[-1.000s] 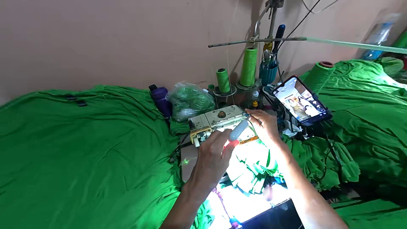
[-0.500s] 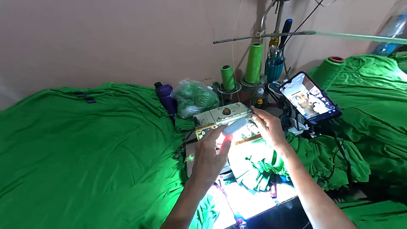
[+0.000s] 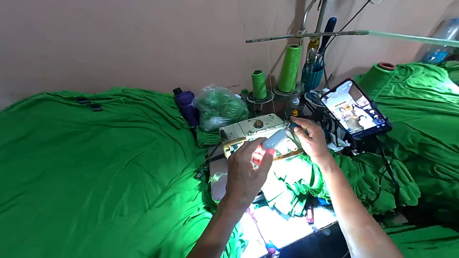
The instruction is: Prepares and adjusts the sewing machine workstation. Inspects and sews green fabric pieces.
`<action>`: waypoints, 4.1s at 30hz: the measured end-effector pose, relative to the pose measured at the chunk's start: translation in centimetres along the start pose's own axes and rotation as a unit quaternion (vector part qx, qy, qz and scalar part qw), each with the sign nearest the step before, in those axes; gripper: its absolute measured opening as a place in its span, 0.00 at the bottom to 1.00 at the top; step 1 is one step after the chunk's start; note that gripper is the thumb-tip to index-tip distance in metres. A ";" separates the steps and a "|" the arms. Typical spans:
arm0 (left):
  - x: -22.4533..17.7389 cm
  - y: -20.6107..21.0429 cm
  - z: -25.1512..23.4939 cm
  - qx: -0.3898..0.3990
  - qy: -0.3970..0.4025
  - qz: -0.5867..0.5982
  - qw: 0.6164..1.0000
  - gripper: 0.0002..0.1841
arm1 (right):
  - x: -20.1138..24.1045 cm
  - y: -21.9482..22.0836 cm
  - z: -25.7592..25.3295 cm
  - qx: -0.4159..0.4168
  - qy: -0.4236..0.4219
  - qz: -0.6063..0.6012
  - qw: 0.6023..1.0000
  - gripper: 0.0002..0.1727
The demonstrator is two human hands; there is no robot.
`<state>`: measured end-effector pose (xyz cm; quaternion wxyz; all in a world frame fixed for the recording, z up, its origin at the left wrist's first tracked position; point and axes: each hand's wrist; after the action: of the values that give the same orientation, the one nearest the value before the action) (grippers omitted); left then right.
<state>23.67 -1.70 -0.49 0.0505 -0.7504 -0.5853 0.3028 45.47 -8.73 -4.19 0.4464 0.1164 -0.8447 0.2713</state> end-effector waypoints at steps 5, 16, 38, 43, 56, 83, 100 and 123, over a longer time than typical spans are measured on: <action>0.4 0.4 -0.4 0.002 0.044 -0.007 0.999 0.16 | -0.7 -0.2 -2.6 0.004 0.135 0.015 0.991 0.22; -0.2 0.5 -1.8 0.006 0.034 0.010 0.999 0.16 | -4.8 -0.2 -7.4 0.184 0.324 -0.112 0.921 0.25; -1.7 0.6 -1.9 0.059 -0.073 0.064 0.994 0.13 | -3.5 -0.5 -6.9 0.224 0.317 -0.014 0.922 0.26; -1.8 0.6 -2.0 0.051 -0.068 0.057 0.995 0.13 | -3.8 -0.4 -6.8 0.230 0.312 0.006 0.922 0.26; -1.1 1.5 -2.4 0.026 0.015 -0.078 0.997 0.20 | -1.0 -2.2 -4.8 0.160 0.226 0.045 0.960 0.22; -2.2 0.8 -4.4 0.105 0.150 -0.190 0.965 0.14 | -0.2 -0.9 -4.3 0.146 -0.053 0.122 0.980 0.16; -0.9 0.0 -4.0 0.080 0.178 -0.218 0.956 0.16 | -3.2 -1.6 -6.5 0.121 0.263 -0.107 0.951 0.20; -4.2 1.8 -7.0 0.064 0.132 -0.241 0.959 0.16 | -1.5 -0.5 -10.0 0.210 0.382 0.094 0.895 0.16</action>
<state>28.28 -4.13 6.05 0.2464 -0.6156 -0.7165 0.2166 53.48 -3.55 -0.74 0.6720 0.0150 -0.5398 0.5067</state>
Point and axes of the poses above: each hand's wrist, its own z-axis away from the middle knuckle, its own y-axis out of the palm, x = y × z, and after that the axes turned 14 degrees about y, right-handed
